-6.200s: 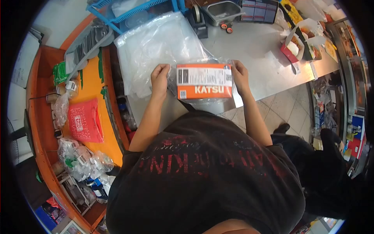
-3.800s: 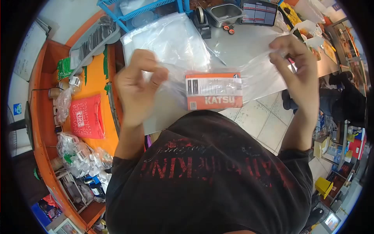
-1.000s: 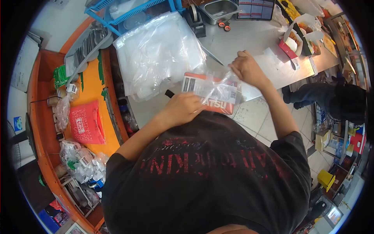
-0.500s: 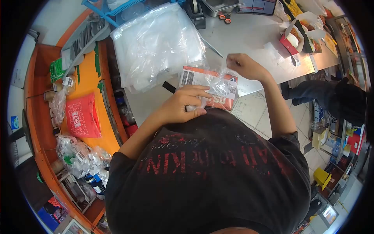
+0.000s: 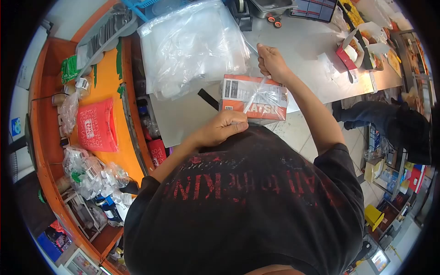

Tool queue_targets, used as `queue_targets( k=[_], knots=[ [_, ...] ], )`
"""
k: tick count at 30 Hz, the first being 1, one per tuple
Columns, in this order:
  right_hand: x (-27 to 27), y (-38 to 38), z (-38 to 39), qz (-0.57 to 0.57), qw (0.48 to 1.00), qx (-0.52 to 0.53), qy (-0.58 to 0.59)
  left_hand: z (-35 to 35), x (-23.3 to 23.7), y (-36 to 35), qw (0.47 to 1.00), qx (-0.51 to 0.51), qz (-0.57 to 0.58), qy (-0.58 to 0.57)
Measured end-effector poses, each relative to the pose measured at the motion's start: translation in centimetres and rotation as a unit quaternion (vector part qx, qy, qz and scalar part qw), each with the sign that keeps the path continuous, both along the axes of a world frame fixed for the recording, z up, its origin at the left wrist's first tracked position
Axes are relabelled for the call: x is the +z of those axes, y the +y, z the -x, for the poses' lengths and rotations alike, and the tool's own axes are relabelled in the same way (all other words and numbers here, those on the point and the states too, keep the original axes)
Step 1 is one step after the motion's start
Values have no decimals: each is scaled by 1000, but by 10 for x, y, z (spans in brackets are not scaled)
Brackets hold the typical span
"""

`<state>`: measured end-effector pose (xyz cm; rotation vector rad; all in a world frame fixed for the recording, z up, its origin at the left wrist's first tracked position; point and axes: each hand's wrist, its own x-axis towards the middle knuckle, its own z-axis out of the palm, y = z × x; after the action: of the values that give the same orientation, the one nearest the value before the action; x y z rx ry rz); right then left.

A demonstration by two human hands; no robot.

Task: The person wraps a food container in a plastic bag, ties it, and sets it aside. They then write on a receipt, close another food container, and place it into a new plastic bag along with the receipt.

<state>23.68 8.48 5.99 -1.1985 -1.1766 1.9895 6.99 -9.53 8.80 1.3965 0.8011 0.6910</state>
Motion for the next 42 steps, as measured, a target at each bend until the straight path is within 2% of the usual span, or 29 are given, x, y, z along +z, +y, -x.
queue_targets(
  k=[4,6,7,8,9,10,11,12,13,14,15,17,18,19,20,21,23,25,26,27,28,29,31,34,35,36,37,39,42],
  knots=[
    [6,-7,-5,-10,1000,13,-7,0,5,8,994,40,76,-63],
    [16,-10,-18,-52,996,69,16,-5,7,28,926,180,113,-313],
    [26,-16,-19,-212,973,95,-3,-11,8,37,925,182,110,-315],
    [38,-26,-19,-363,924,118,-20,-20,8,44,958,215,13,-187],
    [58,-40,-16,-362,924,121,-21,-26,8,50,966,241,-83,-52],
    [83,-56,-8,-560,812,114,-117,-29,13,56,969,206,-129,41],
    [95,-64,-6,-723,651,101,-207,-34,20,58,970,204,-128,40],
    [89,-59,-8,-723,651,99,-210,-39,28,61,969,226,-74,72],
    [78,-52,-10,-662,732,17,-162,-43,33,63,963,247,-19,106],
    [68,-47,-12,-589,798,-65,-109,-46,11,67,949,281,-137,47],
    [64,-47,-18,-590,797,-67,-108,-47,13,66,949,280,-139,48],
    [57,-51,-30,-251,960,122,-12,-48,20,60,942,306,-135,15],
    [54,-56,-26,-302,950,63,-42,-46,22,62,943,305,-134,16],
    [59,-60,-28,-301,951,63,-40,-41,24,65,957,288,-1,-27],
    [69,-66,-31,-398,911,74,-78,-35,25,68,952,266,131,-70],
    [79,-71,-31,-491,859,85,-114,-28,23,71,952,267,130,-69],
    [76,-71,-37,-424,890,136,-94,-16,18,75,977,143,106,-114],
    [38,-54,-45,-448,881,138,59,-18,24,73,978,155,100,-102],
    [25,-47,-41,-315,938,66,125,-21,35,69,986,145,-35,70],
    [24,-47,-35,-315,939,66,124,-24,41,66,948,130,-165,238],
    [24,-48,-27,-198,968,86,125,-31,27,66,885,160,-358,250],
    [24,-49,-20,-79,983,106,125,-31,20,72,885,162,-358,251],
    [30,-50,-13,-132,978,127,97,-26,13,87,754,211,-574,241],
    [44,-44,-14,-39,974,200,103,-21,15,84,724,248,-606,216],
    [41,-39,-14,-241,947,211,35,-19,18,80,725,247,-605,217],
    [42,-36,-13,-432,876,213,-34,-18,28,75,738,252,-556,288],
    [47,-34,-13,-429,876,215,-33,-18,33,70,745,256,-502,356],
    [63,-29,-16,-687,682,202,-152,-21,29,62,768,220,-497,338],
    [60,-24,-18,-727,635,237,-113,-25,15,43,802,112,-483,332]
  ],
)
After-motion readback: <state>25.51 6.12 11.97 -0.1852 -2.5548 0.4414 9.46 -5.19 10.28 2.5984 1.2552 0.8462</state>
